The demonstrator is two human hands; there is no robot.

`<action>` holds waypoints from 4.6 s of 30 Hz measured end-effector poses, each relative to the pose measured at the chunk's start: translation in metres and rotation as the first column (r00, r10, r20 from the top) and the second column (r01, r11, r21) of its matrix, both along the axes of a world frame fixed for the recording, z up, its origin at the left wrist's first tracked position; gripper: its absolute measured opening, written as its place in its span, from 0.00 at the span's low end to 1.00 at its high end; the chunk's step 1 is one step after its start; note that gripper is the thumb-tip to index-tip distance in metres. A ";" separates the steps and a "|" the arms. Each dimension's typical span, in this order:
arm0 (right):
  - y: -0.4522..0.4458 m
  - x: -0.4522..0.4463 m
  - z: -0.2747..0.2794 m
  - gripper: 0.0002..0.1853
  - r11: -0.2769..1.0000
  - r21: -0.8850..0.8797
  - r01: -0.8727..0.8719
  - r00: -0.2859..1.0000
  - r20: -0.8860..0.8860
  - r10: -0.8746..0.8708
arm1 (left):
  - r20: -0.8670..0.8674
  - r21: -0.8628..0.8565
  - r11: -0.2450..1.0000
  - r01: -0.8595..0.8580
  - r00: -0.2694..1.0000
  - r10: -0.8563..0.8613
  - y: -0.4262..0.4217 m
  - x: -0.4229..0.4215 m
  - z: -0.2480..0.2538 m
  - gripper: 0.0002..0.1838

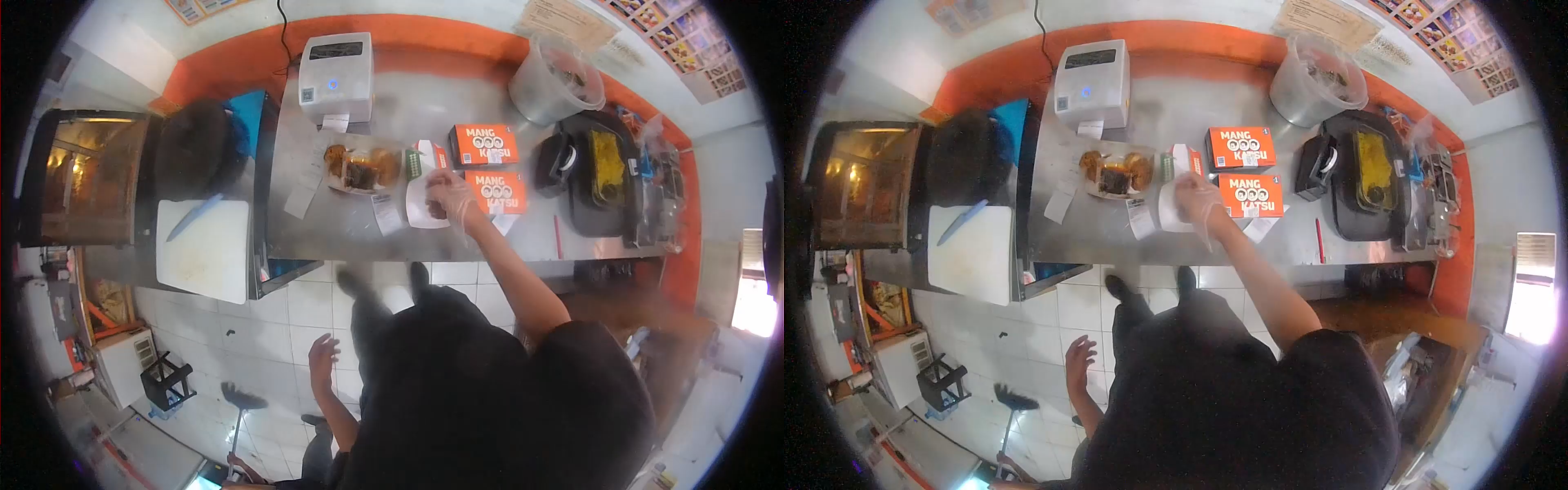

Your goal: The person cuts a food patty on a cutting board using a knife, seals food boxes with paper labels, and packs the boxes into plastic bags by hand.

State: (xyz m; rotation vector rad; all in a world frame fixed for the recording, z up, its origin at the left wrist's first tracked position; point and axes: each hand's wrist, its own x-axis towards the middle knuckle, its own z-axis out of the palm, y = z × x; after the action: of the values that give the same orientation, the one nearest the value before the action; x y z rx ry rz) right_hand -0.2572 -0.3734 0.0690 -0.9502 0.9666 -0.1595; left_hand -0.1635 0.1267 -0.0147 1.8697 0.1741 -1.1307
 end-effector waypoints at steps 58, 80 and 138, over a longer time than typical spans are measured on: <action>-0.036 -0.008 -0.037 0.15 0.381 -0.756 -0.532 0.785 -0.609 -0.113 | 0.147 -0.066 0.446 0.893 0.450 -0.881 -0.305 0.226 0.121 0.21; -0.014 -0.066 -0.064 0.21 0.452 -0.770 -0.450 0.887 -0.443 0.128 | 0.579 0.519 0.718 0.463 0.427 -0.695 -0.397 -0.044 0.018 0.26; 0.072 -0.127 -0.134 0.22 0.936 -0.327 0.126 0.992 0.021 -0.126 | 0.699 0.055 0.861 0.506 0.596 -0.396 -0.319 -0.055 -0.025 0.19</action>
State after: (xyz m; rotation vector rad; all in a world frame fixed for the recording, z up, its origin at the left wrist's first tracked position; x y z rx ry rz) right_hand -0.3847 -0.3017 -0.0648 -1.1930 1.0198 -0.4400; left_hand -0.2183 -0.1919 -0.0395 2.1244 -0.8536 -0.6347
